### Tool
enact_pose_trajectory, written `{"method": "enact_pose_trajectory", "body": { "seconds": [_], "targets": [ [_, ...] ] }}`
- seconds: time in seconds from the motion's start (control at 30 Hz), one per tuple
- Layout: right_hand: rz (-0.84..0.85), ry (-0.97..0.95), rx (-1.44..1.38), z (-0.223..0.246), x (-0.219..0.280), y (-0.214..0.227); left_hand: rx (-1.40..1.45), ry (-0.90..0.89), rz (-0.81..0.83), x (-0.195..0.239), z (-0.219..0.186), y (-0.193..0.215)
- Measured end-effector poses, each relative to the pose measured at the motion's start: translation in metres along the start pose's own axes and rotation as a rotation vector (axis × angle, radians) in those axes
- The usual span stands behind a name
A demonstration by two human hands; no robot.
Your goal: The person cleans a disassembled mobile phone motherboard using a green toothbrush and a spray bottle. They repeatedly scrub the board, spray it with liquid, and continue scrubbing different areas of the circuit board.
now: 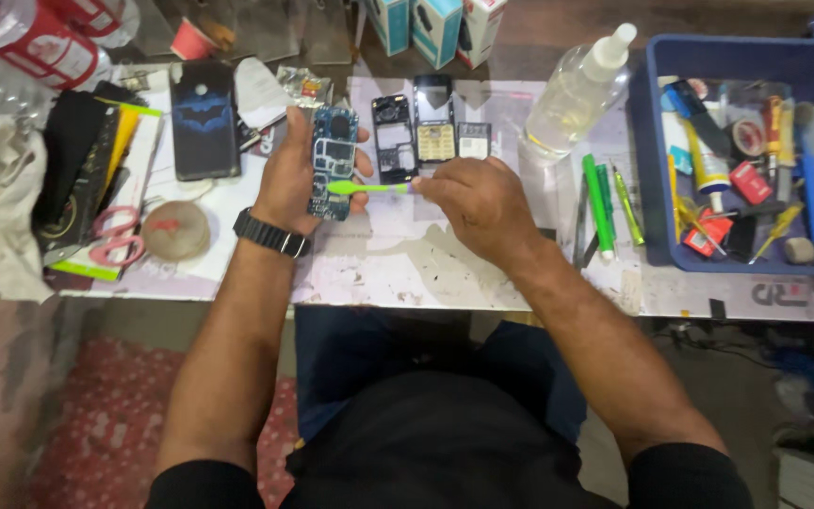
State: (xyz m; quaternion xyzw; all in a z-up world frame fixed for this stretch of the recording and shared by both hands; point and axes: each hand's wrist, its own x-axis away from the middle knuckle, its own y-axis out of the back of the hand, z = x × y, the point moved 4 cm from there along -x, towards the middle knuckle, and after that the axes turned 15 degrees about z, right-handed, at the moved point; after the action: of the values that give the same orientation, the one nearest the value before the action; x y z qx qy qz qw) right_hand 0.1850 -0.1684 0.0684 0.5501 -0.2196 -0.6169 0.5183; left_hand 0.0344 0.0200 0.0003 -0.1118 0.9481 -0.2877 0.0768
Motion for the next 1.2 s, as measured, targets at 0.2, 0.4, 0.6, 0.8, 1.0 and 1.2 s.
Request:
{"method": "enact_pose_trajectory", "body": {
  "seconds": [0.2,0.4,0.6,0.8,1.0,1.2],
  "targets": [
    [0.014,0.006,-0.008,-0.007,0.008,-0.003,-0.049,0.004,-0.025,-0.002,0.002,-0.001],
    [0.048,0.011,-0.002,-0.009,0.01,-0.006,-0.061,0.004,-0.064,0.0,0.005,0.0],
    [0.06,-0.016,-0.011,-0.013,0.013,-0.006,-0.102,-0.052,-0.109,-0.001,0.006,0.004],
    [0.106,-0.006,-0.035,-0.008,0.0,-0.008,-0.088,-0.074,-0.126,-0.002,0.0,-0.001],
    [0.086,0.049,-0.08,0.002,-0.013,-0.004,0.002,-0.154,-0.185,-0.003,-0.002,0.006],
    [0.089,0.009,-0.023,0.008,-0.017,0.002,0.041,-0.203,-0.253,-0.005,0.0,0.013]
  ]
}}
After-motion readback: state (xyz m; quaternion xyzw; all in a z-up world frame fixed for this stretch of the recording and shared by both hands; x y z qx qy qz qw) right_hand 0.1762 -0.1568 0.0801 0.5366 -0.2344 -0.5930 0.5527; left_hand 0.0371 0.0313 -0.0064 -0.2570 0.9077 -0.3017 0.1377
